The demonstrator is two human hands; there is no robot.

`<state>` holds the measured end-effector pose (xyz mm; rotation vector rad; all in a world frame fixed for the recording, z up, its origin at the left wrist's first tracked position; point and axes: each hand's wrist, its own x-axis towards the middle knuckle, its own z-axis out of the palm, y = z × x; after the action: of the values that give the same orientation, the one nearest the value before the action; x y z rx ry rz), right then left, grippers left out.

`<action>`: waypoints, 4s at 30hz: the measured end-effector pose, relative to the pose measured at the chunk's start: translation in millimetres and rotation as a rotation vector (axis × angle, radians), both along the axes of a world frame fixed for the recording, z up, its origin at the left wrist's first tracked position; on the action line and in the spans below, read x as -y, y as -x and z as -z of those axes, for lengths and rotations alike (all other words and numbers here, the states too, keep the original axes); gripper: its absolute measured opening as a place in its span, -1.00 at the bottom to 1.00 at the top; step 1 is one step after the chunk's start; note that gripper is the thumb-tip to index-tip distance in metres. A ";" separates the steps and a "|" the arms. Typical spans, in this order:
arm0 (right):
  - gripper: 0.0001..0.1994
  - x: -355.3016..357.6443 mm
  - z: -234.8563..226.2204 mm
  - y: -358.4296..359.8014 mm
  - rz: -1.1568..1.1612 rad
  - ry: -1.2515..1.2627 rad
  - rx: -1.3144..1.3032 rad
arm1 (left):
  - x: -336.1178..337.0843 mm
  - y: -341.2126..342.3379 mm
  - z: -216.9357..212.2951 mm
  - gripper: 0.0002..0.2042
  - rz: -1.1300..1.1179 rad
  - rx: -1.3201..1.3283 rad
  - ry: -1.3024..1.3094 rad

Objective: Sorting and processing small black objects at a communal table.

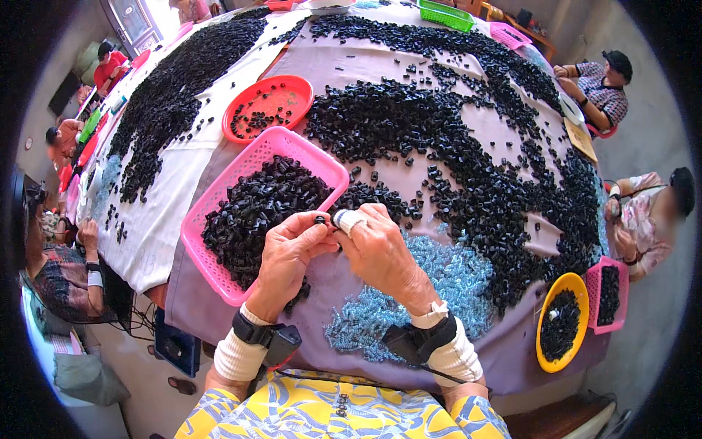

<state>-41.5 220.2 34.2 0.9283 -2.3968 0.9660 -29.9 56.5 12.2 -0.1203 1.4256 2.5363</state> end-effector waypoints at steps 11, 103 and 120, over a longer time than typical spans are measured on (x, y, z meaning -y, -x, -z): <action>-0.86 -7.0 -4.9 4.2 0.020 0.120 -0.023 | -4.7 6.4 2.1 -0.80 0.060 -0.012 -0.029; -0.92 -0.6 10.5 4.5 0.110 -0.289 -0.094 | -4.2 3.9 19.2 -0.77 -0.100 -0.368 0.488; -0.92 -0.8 14.3 7.1 0.030 -0.306 -0.143 | -3.8 0.7 18.4 -0.78 -0.121 -0.387 0.543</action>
<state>-48.6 221.0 19.8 1.0254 -2.4676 0.5094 -30.6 60.4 -6.2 0.2141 2.2945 2.2703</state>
